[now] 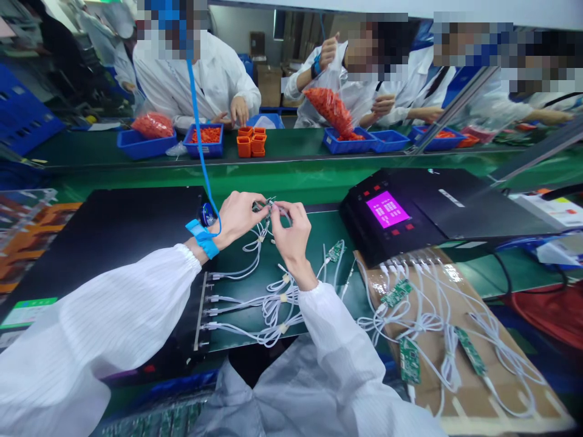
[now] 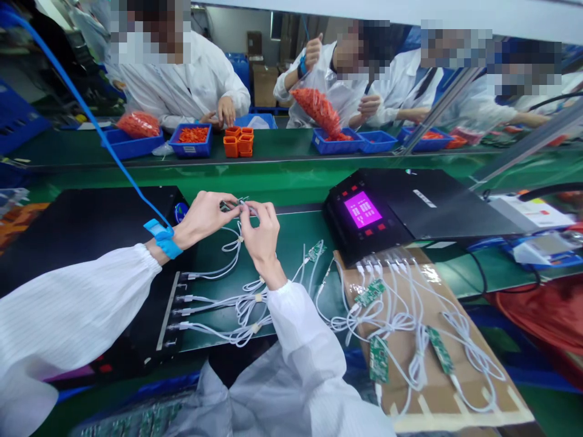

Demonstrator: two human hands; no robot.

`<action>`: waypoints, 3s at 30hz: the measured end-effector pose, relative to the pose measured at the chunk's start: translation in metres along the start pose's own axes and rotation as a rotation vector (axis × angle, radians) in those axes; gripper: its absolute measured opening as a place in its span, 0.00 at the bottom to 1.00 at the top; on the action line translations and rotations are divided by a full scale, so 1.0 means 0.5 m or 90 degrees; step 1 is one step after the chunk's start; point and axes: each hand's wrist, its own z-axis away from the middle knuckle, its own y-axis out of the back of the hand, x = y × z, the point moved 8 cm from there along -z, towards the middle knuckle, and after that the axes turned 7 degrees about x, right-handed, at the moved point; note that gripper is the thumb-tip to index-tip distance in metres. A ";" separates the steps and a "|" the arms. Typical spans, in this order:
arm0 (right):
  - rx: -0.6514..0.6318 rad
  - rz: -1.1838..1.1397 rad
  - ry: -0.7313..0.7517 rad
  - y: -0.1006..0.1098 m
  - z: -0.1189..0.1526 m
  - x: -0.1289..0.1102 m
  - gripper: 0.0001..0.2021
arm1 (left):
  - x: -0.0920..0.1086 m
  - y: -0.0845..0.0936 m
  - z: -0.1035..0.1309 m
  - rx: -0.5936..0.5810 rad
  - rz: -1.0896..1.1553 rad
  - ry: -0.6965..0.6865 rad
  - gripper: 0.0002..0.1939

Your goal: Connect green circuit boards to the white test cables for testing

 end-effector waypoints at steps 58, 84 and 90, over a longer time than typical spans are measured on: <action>-0.007 -0.046 -0.013 -0.011 0.007 0.018 0.08 | 0.030 -0.014 0.012 -0.066 -0.157 -0.073 0.14; 0.009 -0.010 -0.044 0.007 -0.018 0.028 0.11 | 0.017 -0.013 -0.001 -0.014 -0.018 -0.071 0.12; 0.040 0.097 -0.067 0.054 -0.103 0.112 0.14 | -0.067 0.024 -0.021 0.134 0.351 0.148 0.12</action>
